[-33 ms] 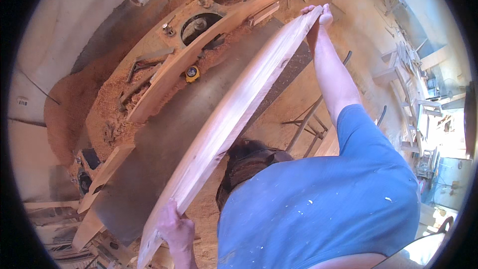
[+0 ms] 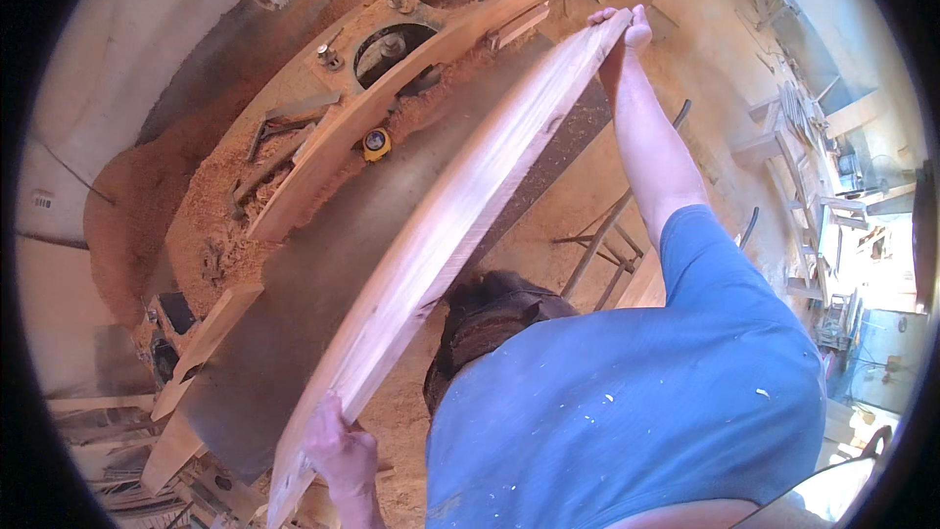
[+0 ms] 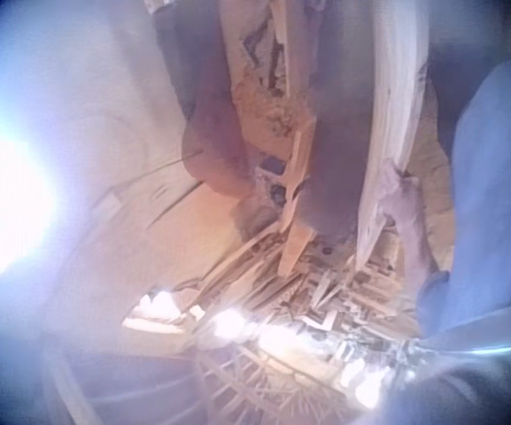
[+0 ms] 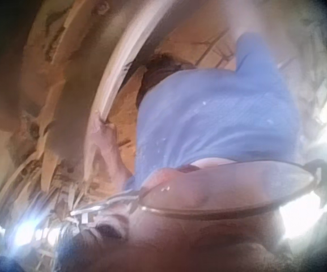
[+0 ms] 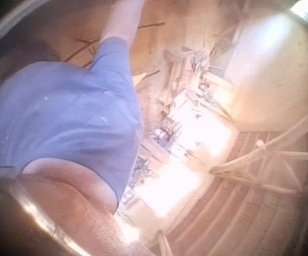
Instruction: The person feeds large wooden planks over a jointer machine to smooth their surfaces and edges, then stacks the finished planks on a metal frame.
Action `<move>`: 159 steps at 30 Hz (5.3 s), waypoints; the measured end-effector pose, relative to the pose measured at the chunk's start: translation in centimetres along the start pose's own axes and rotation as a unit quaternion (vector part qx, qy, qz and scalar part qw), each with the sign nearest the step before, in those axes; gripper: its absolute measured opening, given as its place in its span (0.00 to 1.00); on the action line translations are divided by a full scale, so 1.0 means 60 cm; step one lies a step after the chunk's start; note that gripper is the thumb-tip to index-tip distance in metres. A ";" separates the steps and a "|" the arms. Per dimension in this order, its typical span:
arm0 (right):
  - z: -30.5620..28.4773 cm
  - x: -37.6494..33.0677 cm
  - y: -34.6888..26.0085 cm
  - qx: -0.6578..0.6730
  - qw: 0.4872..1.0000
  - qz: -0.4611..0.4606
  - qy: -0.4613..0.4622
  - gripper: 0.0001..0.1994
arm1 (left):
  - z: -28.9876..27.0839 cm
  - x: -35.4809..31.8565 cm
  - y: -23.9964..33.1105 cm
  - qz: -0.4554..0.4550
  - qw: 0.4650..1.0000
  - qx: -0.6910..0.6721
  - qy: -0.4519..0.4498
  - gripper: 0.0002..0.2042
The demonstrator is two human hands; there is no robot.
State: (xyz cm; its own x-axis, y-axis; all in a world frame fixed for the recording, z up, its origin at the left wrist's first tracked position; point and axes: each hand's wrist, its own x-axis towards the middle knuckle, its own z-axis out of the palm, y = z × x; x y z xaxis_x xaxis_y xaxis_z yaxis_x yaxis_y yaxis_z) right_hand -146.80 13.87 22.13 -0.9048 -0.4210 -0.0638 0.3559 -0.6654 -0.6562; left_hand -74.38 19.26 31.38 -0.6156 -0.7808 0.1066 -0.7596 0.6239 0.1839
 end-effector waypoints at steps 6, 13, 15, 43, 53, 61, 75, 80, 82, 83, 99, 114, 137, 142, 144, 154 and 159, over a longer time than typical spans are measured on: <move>0.047 -0.004 0.068 -0.014 0.999 0.014 0.032 0.26 | 0.031 0.039 -0.069 -0.057 0.998 0.014 -0.010 0.20; -0.060 -0.019 0.012 0.034 0.999 0.017 0.015 0.20 | 0.052 0.000 -0.021 -0.036 0.997 0.057 -0.046 0.23; -0.105 -0.031 -0.051 0.053 0.996 0.033 0.062 0.19 | 0.043 -0.016 0.017 -0.013 0.998 0.049 -0.038 0.23; -0.349 0.280 0.015 -0.441 0.896 0.041 -0.026 0.26 | 0.208 0.340 0.069 -0.164 0.977 -0.082 -0.107 0.14; -0.553 0.176 -0.091 -0.836 0.530 0.006 -0.145 0.29 | 0.432 0.158 -0.006 -0.599 0.782 0.005 0.174 0.33; -0.485 0.144 -0.101 -0.895 0.416 0.043 -0.152 0.32 | 0.432 0.178 -0.082 -0.630 0.764 0.115 0.079 0.36; -0.356 -0.018 0.011 -0.818 0.559 0.118 -0.068 0.27 | 0.388 0.162 -0.275 -0.632 0.761 0.130 0.067 0.35; -0.324 -0.045 0.017 -0.802 0.573 0.167 -0.030 0.29 | 0.382 0.160 -0.295 -0.636 0.761 0.105 0.073 0.35; -0.314 -0.056 0.025 -0.789 0.590 0.169 -0.021 0.29 | 0.377 0.157 -0.305 -0.640 0.759 0.103 0.059 0.35; -0.310 -0.062 0.030 -0.786 0.595 0.169 -0.020 0.29 | 0.375 0.155 -0.313 -0.641 0.759 0.103 0.052 0.35; -0.213 -0.193 0.090 -0.803 0.575 0.153 -0.038 0.34 | 0.346 0.105 -0.411 -0.654 0.752 0.073 0.041 0.35; -0.169 -0.259 0.124 -0.832 0.520 0.158 -0.105 0.37 | 0.317 0.079 -0.474 -0.658 0.749 0.063 0.041 0.35; -0.161 -0.335 0.210 -0.753 0.619 0.223 0.029 0.24 | 0.322 0.005 -0.602 -0.657 0.743 0.098 0.084 0.32; -0.148 -0.362 0.217 -0.756 0.611 0.233 0.013 0.27 | 0.311 -0.008 -0.635 -0.659 0.743 0.101 0.063 0.32; -0.146 -0.378 0.226 -0.766 0.605 0.215 0.024 0.29 | 0.309 -0.013 -0.645 -0.659 0.743 0.100 0.062 0.32; -0.160 -0.345 0.206 -0.767 0.571 0.281 -0.081 0.26 | 0.316 -0.019 -0.647 -0.653 0.741 0.102 0.115 0.34; -0.180 -0.322 0.200 -0.797 0.530 0.277 -0.085 0.23 | 0.340 0.023 -0.555 -0.662 0.737 0.112 0.079 0.37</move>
State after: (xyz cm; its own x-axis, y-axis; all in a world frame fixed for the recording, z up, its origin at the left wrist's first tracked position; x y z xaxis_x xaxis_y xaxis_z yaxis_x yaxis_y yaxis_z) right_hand -127.56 20.69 7.41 -0.6831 -0.4185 -0.5985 -0.2161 0.8986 -0.3818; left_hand -54.23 -1.91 5.45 0.7146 -0.6932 0.0935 -0.6992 -0.7121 0.0646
